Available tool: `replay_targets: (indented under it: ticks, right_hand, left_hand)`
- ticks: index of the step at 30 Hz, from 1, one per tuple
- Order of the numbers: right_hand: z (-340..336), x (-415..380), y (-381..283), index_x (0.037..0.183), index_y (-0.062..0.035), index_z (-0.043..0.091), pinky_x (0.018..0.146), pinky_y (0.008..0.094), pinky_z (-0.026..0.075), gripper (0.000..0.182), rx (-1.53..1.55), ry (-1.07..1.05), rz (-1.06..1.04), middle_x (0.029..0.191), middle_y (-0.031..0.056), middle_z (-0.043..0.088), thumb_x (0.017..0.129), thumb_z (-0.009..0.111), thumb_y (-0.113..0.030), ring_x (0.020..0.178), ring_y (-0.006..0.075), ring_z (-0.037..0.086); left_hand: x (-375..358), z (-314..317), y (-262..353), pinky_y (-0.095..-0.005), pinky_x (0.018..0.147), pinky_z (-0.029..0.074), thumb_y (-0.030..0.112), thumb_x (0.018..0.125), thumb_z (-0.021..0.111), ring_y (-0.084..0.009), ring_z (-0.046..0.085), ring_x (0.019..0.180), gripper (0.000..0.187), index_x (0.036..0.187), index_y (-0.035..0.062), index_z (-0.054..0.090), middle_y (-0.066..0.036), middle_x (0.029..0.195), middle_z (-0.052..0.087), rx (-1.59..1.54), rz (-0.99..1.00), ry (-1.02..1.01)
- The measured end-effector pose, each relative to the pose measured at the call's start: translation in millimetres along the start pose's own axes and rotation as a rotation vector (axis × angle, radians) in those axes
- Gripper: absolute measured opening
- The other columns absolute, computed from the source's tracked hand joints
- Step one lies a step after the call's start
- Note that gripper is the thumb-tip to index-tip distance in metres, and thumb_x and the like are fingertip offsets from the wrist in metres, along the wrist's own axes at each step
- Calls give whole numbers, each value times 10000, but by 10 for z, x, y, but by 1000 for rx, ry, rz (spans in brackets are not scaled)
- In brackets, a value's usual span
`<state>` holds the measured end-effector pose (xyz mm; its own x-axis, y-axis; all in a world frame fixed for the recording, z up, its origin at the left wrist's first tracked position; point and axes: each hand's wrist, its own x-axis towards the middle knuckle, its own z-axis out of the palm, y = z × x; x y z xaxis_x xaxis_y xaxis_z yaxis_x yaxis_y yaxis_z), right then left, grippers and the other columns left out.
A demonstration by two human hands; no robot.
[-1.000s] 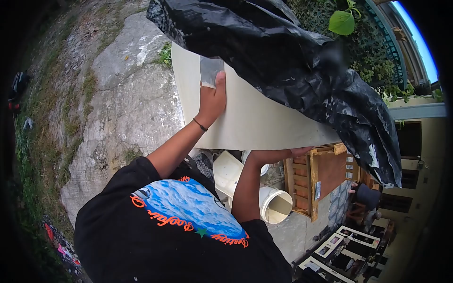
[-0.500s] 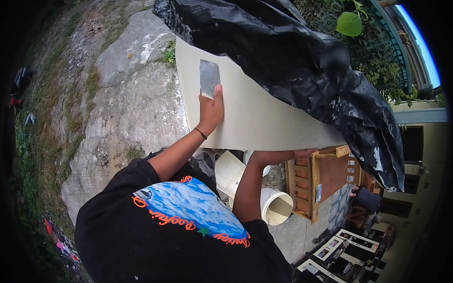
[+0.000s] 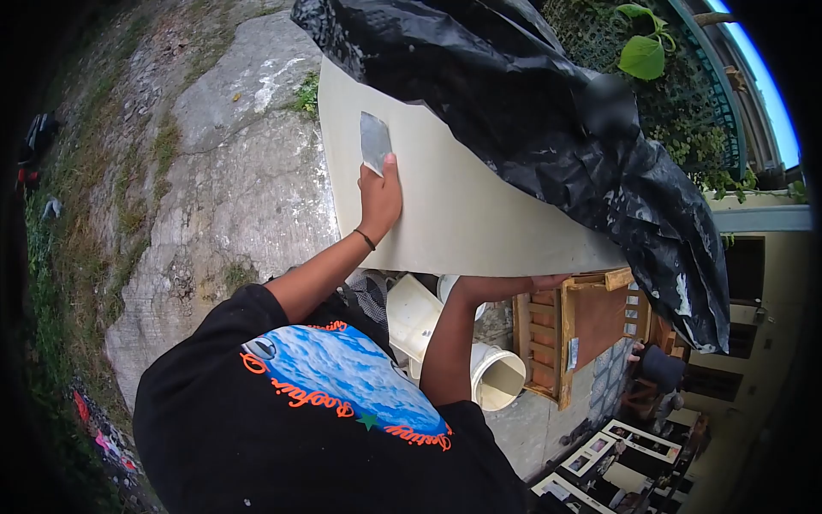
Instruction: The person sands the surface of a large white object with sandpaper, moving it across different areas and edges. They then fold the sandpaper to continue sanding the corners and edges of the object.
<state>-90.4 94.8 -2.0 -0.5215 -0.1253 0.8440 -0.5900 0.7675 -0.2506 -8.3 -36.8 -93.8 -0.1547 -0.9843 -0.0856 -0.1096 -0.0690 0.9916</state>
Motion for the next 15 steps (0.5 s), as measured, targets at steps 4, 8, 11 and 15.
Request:
replay_targets:
  ticks: [4,8,11,15]
  right_hand:
    - [17,-8,-29,1401,58,79,1133,466,160,820,-1098,-233,-252,1428,220,251,895,458,-464,1332,362,273]
    - [74,-28,77,1400,54,90,1130,449,176,855,-1065,-240,-227,1422,225,251,872,486,-490,1327,352,285]
    - [4,-51,12,1395,48,94,1111,407,221,910,187,-21,33,1404,226,247,839,531,-525,1311,338,305]
    - [-1,-14,19,1393,48,70,1082,358,256,934,42,-78,83,1383,226,250,827,595,-478,1292,326,320]
  left_hand:
    - [-892,-132,249,-395,976,279,285,936,483,-305,386,1072,561,1351,-35,283,-201,1271,424,-222,280,-136]
    - [-469,-9,16,-388,951,293,281,931,498,-291,392,1062,527,1308,-49,333,-190,1244,450,-121,257,-58]
    - [-72,-65,123,-422,935,272,318,972,373,-324,392,1095,427,1072,-68,527,-213,1192,481,-19,194,51]
    - [-420,-106,297,-440,924,288,340,965,395,-338,398,1029,456,1106,-80,504,-217,1222,445,-150,130,-49]
